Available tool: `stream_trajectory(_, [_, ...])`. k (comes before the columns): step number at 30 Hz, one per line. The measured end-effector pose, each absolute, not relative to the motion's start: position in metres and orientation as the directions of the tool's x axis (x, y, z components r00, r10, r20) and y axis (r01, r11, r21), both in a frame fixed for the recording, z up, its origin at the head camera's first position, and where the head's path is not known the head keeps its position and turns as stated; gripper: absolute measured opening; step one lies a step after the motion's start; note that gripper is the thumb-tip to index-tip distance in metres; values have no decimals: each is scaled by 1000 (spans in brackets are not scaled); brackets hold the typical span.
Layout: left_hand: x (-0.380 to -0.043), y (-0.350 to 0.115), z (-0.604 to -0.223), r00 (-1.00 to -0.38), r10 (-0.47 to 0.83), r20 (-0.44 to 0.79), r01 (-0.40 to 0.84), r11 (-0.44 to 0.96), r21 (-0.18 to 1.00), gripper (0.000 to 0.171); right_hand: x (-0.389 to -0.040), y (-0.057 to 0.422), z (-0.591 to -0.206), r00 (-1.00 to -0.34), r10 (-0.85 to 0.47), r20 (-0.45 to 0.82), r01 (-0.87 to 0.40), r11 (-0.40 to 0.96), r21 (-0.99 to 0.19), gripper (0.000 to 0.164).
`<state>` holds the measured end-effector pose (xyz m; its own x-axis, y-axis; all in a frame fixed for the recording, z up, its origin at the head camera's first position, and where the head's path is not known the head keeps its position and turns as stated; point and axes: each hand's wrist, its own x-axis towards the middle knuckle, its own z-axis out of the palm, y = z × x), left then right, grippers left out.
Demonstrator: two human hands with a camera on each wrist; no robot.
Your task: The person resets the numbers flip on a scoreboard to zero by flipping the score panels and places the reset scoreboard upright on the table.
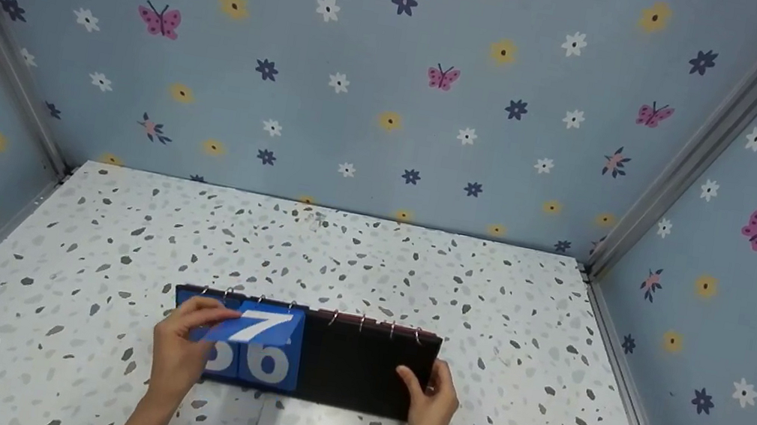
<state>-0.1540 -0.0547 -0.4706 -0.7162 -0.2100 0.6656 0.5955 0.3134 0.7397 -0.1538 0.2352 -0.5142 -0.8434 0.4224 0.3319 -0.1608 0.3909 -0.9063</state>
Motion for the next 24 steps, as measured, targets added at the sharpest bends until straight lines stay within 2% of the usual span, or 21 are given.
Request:
stream_trajectory(3, [-164, -55, -466, -673, -205, 711, 652, 288, 701, 19, -154, 235, -515, -846, 423, 324, -158, 381, -911, 25])
stream_trajectory(8, [-181, -54, -462, -647, -205, 734, 689, 255, 678, 13, -154, 235, -515, -846, 417, 332, -165, 387, -907, 25])
stream_trajectory(11, [-192, -53, -458, -638, -213, 740, 678, 299, 671, 11, -154, 235, -515, -845, 417, 334, -162, 395, -904, 25])
stream_trajectory(19, [-219, -50, -456, -667, -205, 716, 644, 323, 693, 7, -154, 236, -515, -843, 418, 339, -171, 390, -905, 24])
stream_trajectory(24, [-232, -48, -459, -718, -209, 664, 564, 385, 731, 9, -155, 235, -515, -845, 426, 323, -152, 388, -909, 24])
